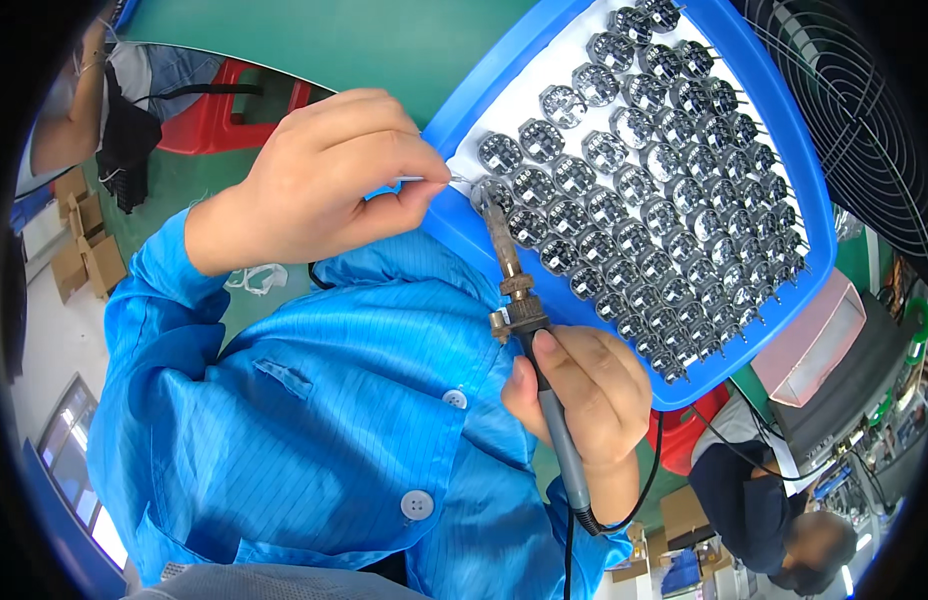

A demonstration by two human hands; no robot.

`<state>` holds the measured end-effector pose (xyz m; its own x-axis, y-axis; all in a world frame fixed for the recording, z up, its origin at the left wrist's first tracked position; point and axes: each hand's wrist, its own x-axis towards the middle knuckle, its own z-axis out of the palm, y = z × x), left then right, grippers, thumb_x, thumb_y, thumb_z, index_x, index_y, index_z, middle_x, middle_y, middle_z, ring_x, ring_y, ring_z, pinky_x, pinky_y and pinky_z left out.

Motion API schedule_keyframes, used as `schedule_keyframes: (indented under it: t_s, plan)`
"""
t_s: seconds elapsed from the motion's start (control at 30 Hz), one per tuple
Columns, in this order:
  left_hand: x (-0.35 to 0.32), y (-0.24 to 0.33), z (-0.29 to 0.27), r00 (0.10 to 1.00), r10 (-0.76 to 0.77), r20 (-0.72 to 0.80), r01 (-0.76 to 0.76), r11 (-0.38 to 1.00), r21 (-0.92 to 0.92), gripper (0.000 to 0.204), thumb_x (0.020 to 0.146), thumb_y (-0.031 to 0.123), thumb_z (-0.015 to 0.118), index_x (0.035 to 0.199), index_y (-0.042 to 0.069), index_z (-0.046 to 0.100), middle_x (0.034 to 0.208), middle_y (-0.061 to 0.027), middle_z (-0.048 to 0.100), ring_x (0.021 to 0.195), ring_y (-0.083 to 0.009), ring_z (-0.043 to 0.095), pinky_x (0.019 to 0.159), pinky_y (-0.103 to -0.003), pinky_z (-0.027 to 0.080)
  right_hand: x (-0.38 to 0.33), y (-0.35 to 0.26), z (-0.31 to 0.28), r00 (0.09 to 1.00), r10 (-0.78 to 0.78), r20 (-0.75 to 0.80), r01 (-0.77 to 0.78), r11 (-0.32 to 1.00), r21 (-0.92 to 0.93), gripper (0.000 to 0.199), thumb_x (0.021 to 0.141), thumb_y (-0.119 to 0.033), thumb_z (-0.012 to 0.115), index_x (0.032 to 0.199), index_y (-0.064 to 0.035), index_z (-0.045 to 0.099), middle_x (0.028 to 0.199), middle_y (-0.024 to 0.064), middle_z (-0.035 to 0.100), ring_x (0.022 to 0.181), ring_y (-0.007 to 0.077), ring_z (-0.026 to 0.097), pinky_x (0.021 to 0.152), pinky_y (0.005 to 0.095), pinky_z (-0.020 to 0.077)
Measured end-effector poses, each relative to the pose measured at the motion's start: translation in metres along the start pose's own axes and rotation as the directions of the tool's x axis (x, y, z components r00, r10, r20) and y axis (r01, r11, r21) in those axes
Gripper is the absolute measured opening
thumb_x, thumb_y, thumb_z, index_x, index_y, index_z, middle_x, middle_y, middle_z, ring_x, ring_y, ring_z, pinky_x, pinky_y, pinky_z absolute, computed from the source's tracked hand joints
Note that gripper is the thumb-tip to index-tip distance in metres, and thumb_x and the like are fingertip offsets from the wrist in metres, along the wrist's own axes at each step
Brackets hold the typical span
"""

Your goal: Soldering small electronic components onto a circuit board assembly at a manual station.

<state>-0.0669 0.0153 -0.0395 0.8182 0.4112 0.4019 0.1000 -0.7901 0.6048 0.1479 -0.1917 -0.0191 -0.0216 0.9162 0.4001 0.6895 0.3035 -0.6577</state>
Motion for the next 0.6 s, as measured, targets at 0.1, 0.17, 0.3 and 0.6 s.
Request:
schedule_keyframes:
  t_s: [0.1, 0.17, 0.3, 0.6]
  plan:
    - [-0.0007, -0.0011, 0.0010, 1.000, 0.009, 0.003, -0.009, 1.000, 0.014, 0.024, 0.074, -0.003, 0.080, 0.094, 0.006, 0.070, 0.080, -0.0066, 0.062, 0.071, -0.0239, 0.063, 0.060, -0.035, 0.051, -0.0016, 0.0006, 0.0007, 1.000, 0.013, 0.002, -0.013, 1.000, 0.014, 0.023, 0.082, -0.005, 0.079, 0.100, 0.0041, 0.068, 0.088, 0.0169, 0.070, 0.069, 0.0296, 0.069, 0.060, 0.0372, 0.0582]
    - [-0.0017, -0.0019, 0.0014, 1.000, 0.011, 0.003, -0.011, 1.000, 0.019, 0.024, 0.073, -0.003, 0.080, 0.093, 0.006, 0.070, 0.079, -0.0067, 0.062, 0.071, -0.0240, 0.063, 0.060, -0.035, 0.051, -0.0024, 0.0019, 0.0015, 1.000, 0.027, -0.004, -0.027, 0.999, 0.027, 0.022, 0.080, -0.005, 0.082, 0.097, 0.0032, 0.070, 0.089, 0.0154, 0.071, 0.071, 0.0289, 0.071, 0.062, 0.0366, 0.0599]
    - [-0.0018, -0.0037, 0.0014, 0.999, 0.024, 0.029, -0.025, 0.999, 0.029, 0.024, 0.073, -0.002, 0.080, 0.093, 0.006, 0.070, 0.079, -0.0071, 0.062, 0.070, -0.0246, 0.063, 0.060, -0.035, 0.051, -0.0012, 0.0042, 0.0007, 0.997, 0.078, -0.024, -0.076, 0.994, 0.081, 0.023, 0.081, -0.005, 0.080, 0.098, 0.0056, 0.070, 0.087, 0.0176, 0.071, 0.070, 0.0297, 0.071, 0.061, 0.0368, 0.0593]
    - [-0.0012, -0.0045, -0.0010, 0.999, 0.023, 0.040, -0.024, 0.999, 0.029, 0.025, 0.071, -0.003, 0.079, 0.092, 0.006, 0.069, 0.078, -0.0073, 0.061, 0.069, -0.0244, 0.062, 0.059, -0.035, 0.051, -0.0092, 0.0061, 0.0011, 0.986, 0.163, -0.023, -0.159, 0.979, 0.127, 0.023, 0.084, -0.006, 0.078, 0.099, 0.0076, 0.069, 0.088, 0.0195, 0.070, 0.069, 0.0301, 0.071, 0.061, 0.0370, 0.0588]
